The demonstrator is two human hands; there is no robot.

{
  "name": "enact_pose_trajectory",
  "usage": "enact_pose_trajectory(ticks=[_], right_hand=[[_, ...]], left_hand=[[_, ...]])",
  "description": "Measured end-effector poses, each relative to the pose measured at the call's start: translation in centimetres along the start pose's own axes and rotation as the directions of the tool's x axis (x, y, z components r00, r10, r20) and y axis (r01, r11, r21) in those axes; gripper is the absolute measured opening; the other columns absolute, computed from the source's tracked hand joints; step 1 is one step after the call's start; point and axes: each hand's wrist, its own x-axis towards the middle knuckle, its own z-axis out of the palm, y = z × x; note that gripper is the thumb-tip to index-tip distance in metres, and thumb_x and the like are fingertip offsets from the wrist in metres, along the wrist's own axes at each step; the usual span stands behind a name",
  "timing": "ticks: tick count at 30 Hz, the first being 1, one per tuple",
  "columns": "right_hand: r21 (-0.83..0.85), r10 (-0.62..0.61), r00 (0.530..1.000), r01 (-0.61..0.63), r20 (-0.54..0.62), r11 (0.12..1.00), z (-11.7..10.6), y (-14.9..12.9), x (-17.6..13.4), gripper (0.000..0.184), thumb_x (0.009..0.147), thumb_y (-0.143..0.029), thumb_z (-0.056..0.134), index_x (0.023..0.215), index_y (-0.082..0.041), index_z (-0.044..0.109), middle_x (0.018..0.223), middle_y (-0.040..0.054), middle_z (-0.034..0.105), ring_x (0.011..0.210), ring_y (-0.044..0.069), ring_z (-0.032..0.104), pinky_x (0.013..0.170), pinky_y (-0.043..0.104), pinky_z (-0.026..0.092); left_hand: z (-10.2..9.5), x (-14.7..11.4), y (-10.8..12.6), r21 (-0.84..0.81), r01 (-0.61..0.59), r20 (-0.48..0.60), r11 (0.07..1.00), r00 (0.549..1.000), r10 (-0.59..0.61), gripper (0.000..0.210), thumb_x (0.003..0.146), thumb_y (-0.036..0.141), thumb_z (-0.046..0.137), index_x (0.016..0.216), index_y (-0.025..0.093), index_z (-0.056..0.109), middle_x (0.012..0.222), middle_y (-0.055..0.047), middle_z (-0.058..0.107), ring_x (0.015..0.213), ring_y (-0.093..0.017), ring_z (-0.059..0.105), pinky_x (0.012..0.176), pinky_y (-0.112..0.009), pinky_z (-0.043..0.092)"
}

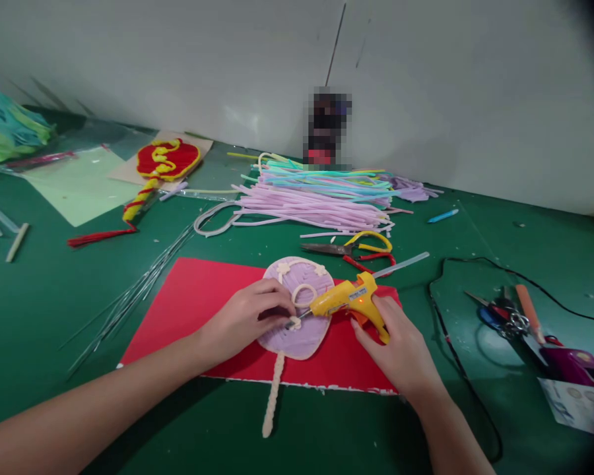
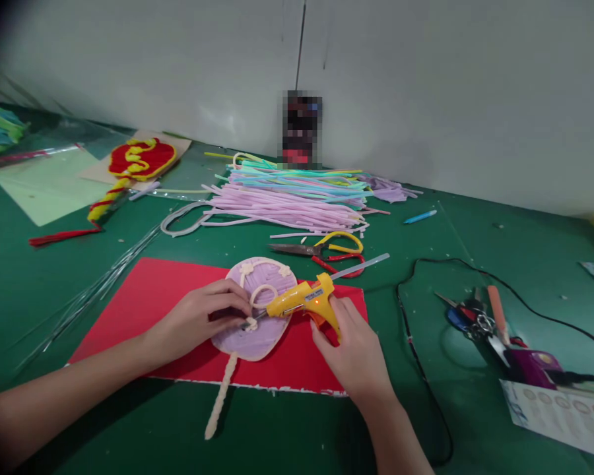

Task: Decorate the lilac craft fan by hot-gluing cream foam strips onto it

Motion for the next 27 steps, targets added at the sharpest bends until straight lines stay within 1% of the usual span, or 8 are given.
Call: enact_pose_trajectory(ticks=[3,9,15,23,27], right_hand=[[0.029,0.005,1.000,-0.005,0.010,1.000,0.11,0.10,-0.07,0.042,0.087,-0.044,0.043,0.116,-0.015,0.055,0.103,0.0144,0.064,0.092,0.026,0.064,0.070,0.036,0.057],[0.068,-0.011,0.999,0.013,-0.034,0.998,0.52,0.48,-0.32,0.041,0.087,-0.042,0.045,0.118,-0.017,0.055,0.106,0.0141,0.065,0.096,0.026,0.064,0.076,0.039,0.056],[0.085,-0.004,1.000,0.005,-0.012,0.996,0.62,0.59,-0.46,0.041,0.087,-0.042,0.047,0.117,-0.015,0.055,0.105,0.0149,0.064,0.096,0.027,0.063,0.078,0.040,0.056],[0.105,-0.043,0.999,0.043,-0.002,0.994,0.29,0.48,-0.48,0.039,0.088,-0.035,0.049,0.119,-0.014,0.052,0.105,0.0153,0.063,0.097,0.026,0.062,0.079,0.039,0.055],[0.083,-0.065,0.996,0.069,-0.058,0.994,0.30,0.45,-0.53,0.038,0.087,-0.032,0.050,0.121,-0.015,0.051,0.103,0.0144,0.064,0.098,0.027,0.062,0.081,0.040,0.055]], left_hand=[[-0.03,0.02,0.03,-0.009,0.010,0.000,1.000,1.000,-0.010,0.012,0.084,0.020,0.056,0.088,0.023,0.067,0.093,-0.003,0.061,0.089,-0.016,0.059,0.079,-0.026,0.049],[-0.01,0.06,0.07,-0.009,0.032,-0.007,0.999,0.999,-0.032,0.010,0.083,0.021,0.057,0.087,0.023,0.066,0.093,-0.003,0.062,0.089,-0.016,0.059,0.078,-0.026,0.049],[0.03,0.09,0.22,-0.015,0.045,-0.006,0.999,0.999,-0.045,0.009,0.081,0.018,0.060,0.087,0.022,0.065,0.093,-0.002,0.062,0.089,-0.015,0.059,0.078,-0.024,0.048],[0.20,0.02,0.18,-0.012,0.023,-0.004,1.000,1.000,-0.023,0.008,0.083,0.019,0.058,0.085,0.023,0.065,0.091,-0.002,0.062,0.091,-0.015,0.058,0.079,-0.026,0.048],[0.19,0.00,-0.01,-0.013,0.012,0.000,1.000,1.000,-0.012,0.009,0.084,0.018,0.057,0.085,0.022,0.065,0.092,-0.002,0.061,0.090,-0.015,0.058,0.078,-0.025,0.048]])
